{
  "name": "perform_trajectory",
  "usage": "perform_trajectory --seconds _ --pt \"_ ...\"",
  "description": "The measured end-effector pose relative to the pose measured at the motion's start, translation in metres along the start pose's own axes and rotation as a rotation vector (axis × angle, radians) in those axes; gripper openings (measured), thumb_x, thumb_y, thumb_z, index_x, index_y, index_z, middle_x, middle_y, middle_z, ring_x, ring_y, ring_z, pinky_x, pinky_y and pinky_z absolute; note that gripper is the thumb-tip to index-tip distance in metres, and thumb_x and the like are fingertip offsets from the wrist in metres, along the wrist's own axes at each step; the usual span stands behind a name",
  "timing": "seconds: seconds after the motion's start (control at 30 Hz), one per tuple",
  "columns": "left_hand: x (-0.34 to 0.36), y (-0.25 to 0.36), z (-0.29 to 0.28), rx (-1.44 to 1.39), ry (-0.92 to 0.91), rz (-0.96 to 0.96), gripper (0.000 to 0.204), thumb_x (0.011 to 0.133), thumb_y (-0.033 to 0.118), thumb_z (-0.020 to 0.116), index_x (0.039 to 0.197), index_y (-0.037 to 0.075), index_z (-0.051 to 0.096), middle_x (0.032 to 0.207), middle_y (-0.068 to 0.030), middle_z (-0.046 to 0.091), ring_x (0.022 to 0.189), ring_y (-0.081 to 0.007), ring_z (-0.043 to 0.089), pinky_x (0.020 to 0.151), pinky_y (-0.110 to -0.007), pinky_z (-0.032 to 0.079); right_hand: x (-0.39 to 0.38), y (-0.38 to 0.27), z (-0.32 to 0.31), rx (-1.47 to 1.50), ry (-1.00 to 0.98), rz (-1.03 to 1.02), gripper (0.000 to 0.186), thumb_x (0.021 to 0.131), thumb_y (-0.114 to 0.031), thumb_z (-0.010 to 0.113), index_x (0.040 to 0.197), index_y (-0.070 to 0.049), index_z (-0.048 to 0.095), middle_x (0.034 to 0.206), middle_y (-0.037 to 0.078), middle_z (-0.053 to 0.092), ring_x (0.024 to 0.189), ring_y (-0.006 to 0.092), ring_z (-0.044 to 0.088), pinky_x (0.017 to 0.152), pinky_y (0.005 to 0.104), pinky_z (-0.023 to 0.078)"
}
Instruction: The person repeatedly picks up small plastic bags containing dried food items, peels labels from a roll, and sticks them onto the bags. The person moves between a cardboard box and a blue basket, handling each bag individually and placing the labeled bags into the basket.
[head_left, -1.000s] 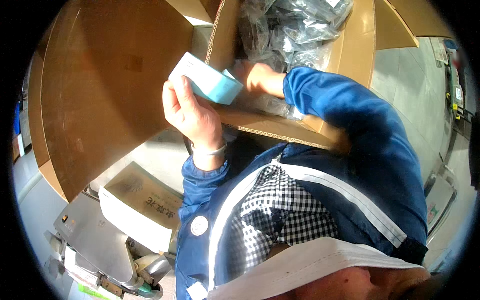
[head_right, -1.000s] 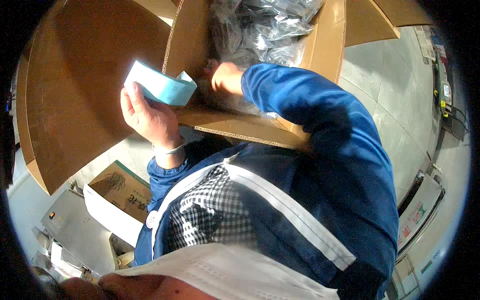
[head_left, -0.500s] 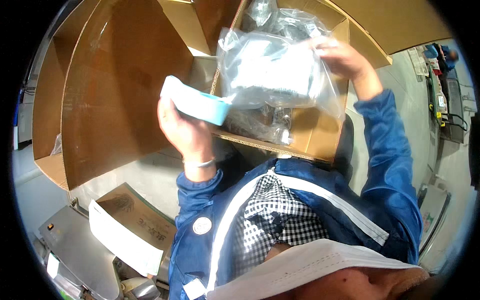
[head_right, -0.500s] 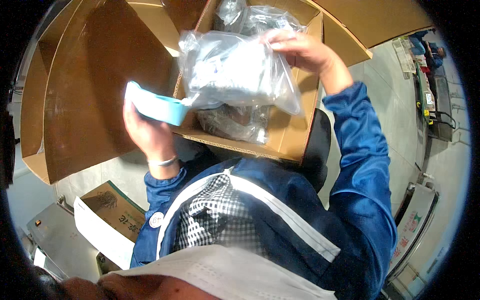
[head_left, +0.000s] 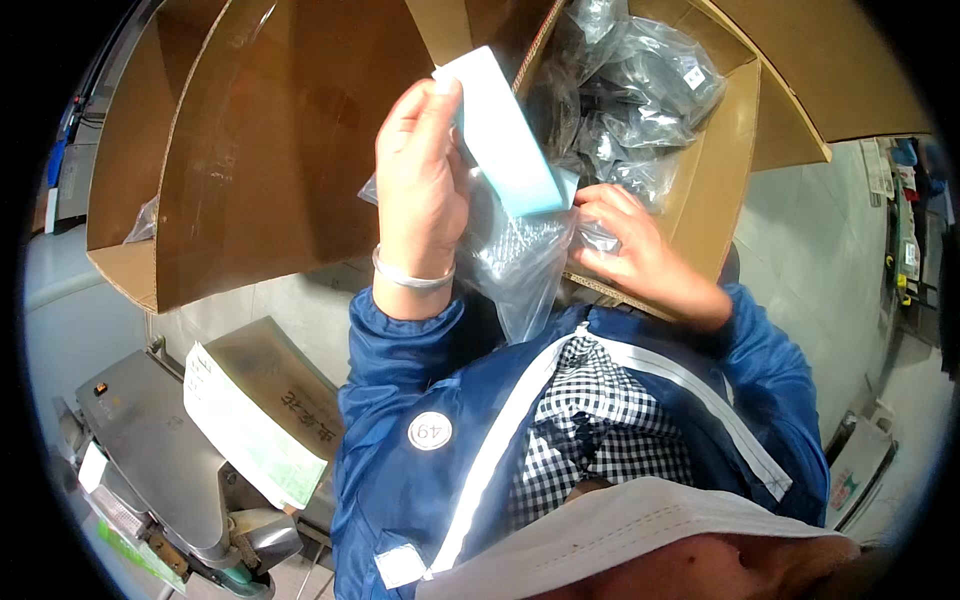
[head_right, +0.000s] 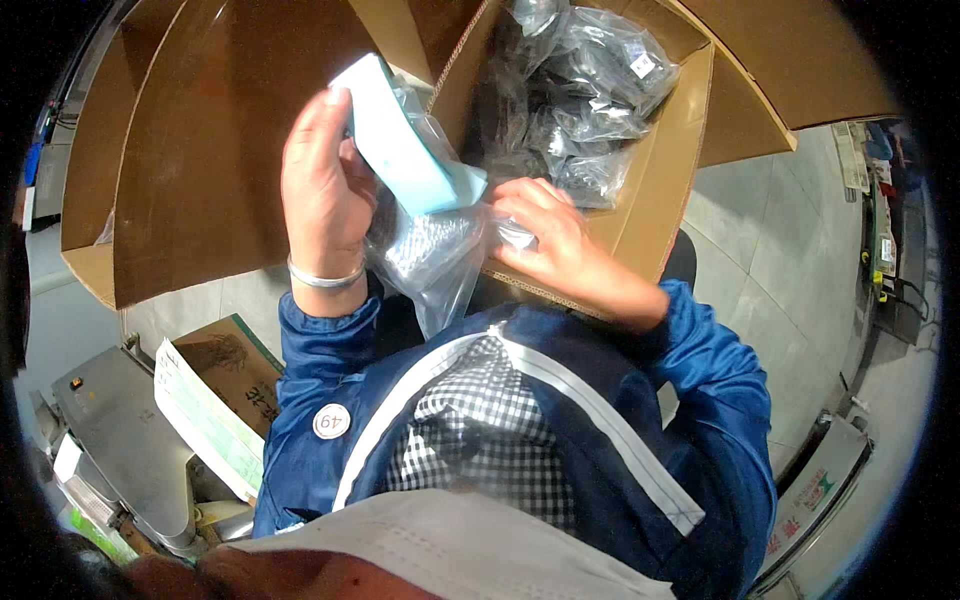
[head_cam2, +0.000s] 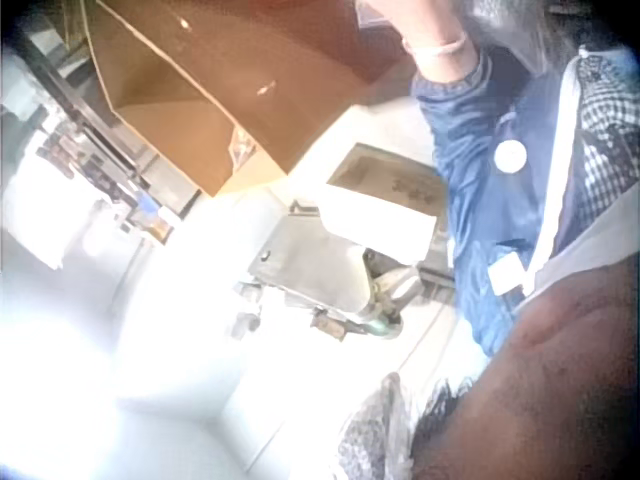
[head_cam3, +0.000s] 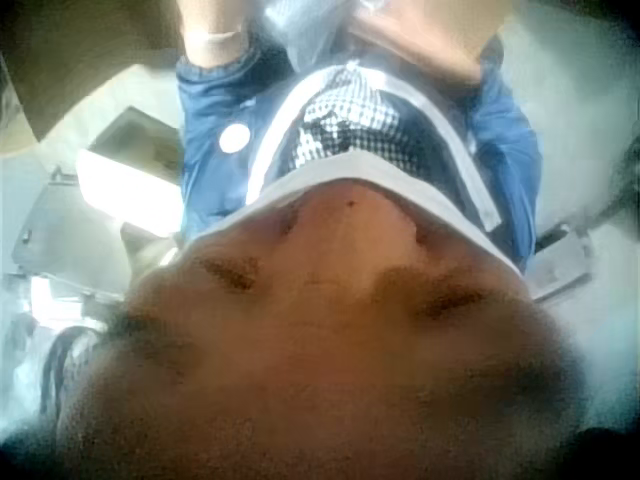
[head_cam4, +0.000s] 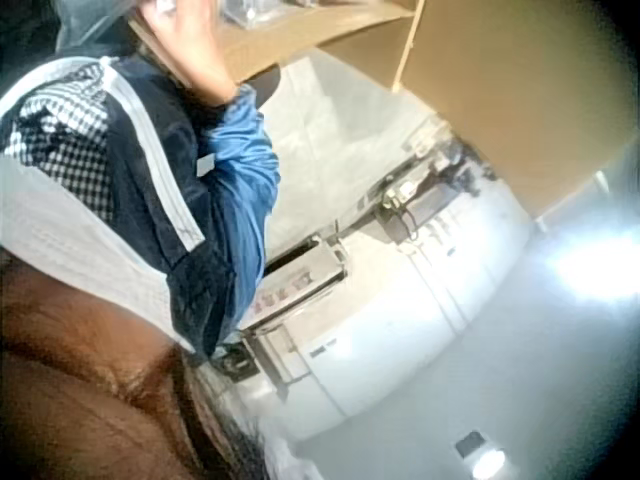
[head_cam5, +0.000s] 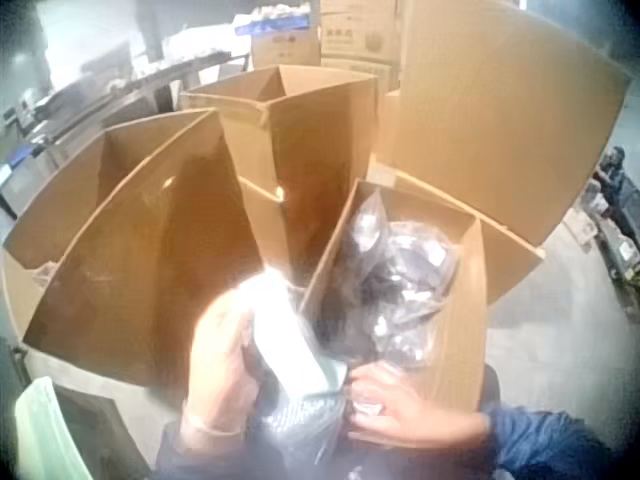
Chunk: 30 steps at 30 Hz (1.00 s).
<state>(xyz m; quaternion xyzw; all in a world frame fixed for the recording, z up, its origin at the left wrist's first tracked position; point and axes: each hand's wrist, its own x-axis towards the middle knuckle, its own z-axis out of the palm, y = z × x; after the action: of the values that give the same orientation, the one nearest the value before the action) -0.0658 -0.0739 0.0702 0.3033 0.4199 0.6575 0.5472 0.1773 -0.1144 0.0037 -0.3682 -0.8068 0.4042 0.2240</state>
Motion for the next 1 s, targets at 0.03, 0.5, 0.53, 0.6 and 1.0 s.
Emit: perform_trajectory --seconds 0.03,0.5,0.53,0.6,1.0 --pt "0.001 -0.003 -0.003 0.045 -0.033 0.009 0.023 0.100 0.026 0.060 0.099 0.004 0.067 0.079 0.0016 0.061 0.065 -0.0048 0.053 0.058 -0.019 0.042 -0.005 -0.002 -0.011 -0.075 -0.064 -0.006 0.040 0.081 -0.007 0.064 0.120 0.000 0.061 0.129 0.016 0.055 0.120 0.0333 0.055 0.101 0.0404 0.045" --pt "-0.005 -0.004 0.002 0.285 -0.389 -0.038 0.026 0.100 0.026 0.061 0.090 0.003 0.063 0.078 0.0043 0.055 0.073 -0.0038 0.047 0.064 -0.021 0.038 0.079 -0.062 -0.053 0.139 0.328 -0.101 0.038 0.089 -0.020 0.073 0.123 -0.005 0.063 0.103 0.008 0.069 0.090 0.0135 0.067 0.080 0.0284 0.054" --pt "-0.005 -0.001 0.003 0.209 -0.385 -0.107 0.024 0.099 0.026 0.061 0.092 0.002 0.063 0.080 0.0041 0.055 0.074 -0.0037 0.048 0.065 -0.021 0.039 0.078 -0.066 -0.056 0.149 0.322 -0.082 0.034 0.089 -0.019 0.072 0.119 -0.004 0.065 0.100 0.007 0.069 0.091 0.0122 0.067 0.079 0.0271 0.054" --pt "-0.004 0.005 0.001 0.155 -0.471 -0.178 0.026 0.099 0.024 0.061 0.110 0.000 0.064 0.093 0.0014 0.062 0.085 -0.0056 0.055 0.076 -0.023 0.046 0.080 -0.070 -0.059 0.210 0.310 -0.146 0.031 0.089 -0.018 0.072 0.117 -0.004 0.066 0.101 0.007 0.070 0.090 0.0119 0.067 0.078 0.0272 0.054" --pt "-0.010 0.001 0.001 0.251 -0.522 -0.135 0.027 0.099 0.019 0.057 0.114 -0.002 0.067 0.102 -0.0023 0.068 0.094 -0.0096 0.061 0.086 -0.025 0.046 0.085 -0.060 -0.055 -0.580 0.659 -0.590 0.027 0.079 -0.017 0.077 0.105 -0.008 0.072 0.101 0.007 0.064 0.090 0.0235 0.063 0.078 0.0351 0.051"
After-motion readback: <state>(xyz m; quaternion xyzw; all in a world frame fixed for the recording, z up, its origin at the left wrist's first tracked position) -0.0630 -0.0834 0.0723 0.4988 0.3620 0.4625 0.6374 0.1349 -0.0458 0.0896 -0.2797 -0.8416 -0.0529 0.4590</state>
